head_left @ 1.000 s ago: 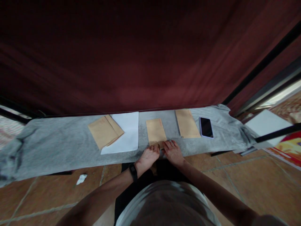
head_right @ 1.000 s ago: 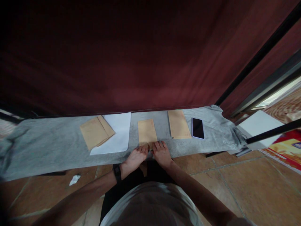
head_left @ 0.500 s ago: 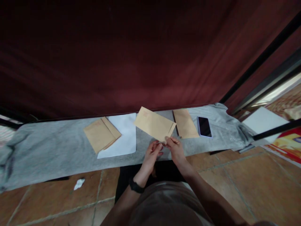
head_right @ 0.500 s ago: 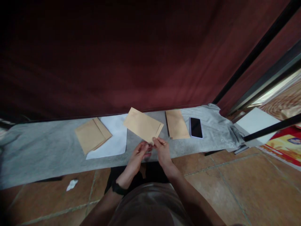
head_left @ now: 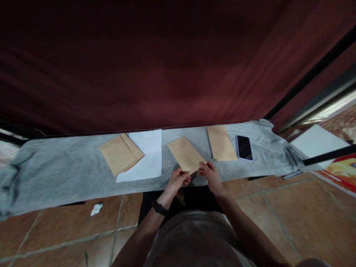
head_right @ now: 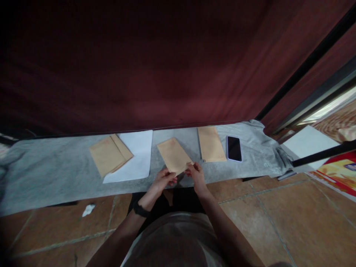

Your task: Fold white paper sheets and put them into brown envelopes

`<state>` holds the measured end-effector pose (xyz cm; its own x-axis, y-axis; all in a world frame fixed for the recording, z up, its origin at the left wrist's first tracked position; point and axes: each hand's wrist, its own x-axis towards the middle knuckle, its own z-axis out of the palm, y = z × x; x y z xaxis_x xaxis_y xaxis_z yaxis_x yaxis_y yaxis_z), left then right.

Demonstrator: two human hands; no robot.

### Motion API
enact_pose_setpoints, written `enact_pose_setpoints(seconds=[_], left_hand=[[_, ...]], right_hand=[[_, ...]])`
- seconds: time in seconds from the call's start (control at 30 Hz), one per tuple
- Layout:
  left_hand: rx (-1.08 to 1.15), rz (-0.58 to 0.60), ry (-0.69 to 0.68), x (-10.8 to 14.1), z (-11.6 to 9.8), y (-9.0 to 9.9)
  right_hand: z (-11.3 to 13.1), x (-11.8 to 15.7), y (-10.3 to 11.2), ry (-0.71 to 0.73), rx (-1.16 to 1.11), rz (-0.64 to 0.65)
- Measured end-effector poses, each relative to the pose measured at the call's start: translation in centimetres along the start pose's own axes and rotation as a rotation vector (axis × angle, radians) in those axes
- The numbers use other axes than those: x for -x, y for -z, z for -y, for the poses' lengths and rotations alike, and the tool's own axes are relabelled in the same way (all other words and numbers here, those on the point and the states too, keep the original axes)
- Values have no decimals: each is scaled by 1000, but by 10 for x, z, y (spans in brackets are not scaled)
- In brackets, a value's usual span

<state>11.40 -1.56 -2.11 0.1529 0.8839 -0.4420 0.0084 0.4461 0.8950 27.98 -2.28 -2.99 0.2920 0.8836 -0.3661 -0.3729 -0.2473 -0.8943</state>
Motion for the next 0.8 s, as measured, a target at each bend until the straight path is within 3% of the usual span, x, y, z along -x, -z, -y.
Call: enact_pose_setpoints(seconds=[0.17,0.33,0.5,0.57,0.67,0.8], left_hand=[[-60,-77,71,-8,-2,13],[-134,-163,92,-13,3,17],[-239,-211,102,-14,7,14],[-271,-223,93,-13,6,13],[-311,-237,79,-8,7,15],[-631,-336,-94,7,14,18]], right_hand=[[-9,-19,18,149,320,22],[-18,-8,31,605,920,7],[-26,18,32,964,1306,414],[-30,24,32,1017,1420,479],[-33,25,36,1036,1520,463],[-36,21,43,1078,1551,442]])
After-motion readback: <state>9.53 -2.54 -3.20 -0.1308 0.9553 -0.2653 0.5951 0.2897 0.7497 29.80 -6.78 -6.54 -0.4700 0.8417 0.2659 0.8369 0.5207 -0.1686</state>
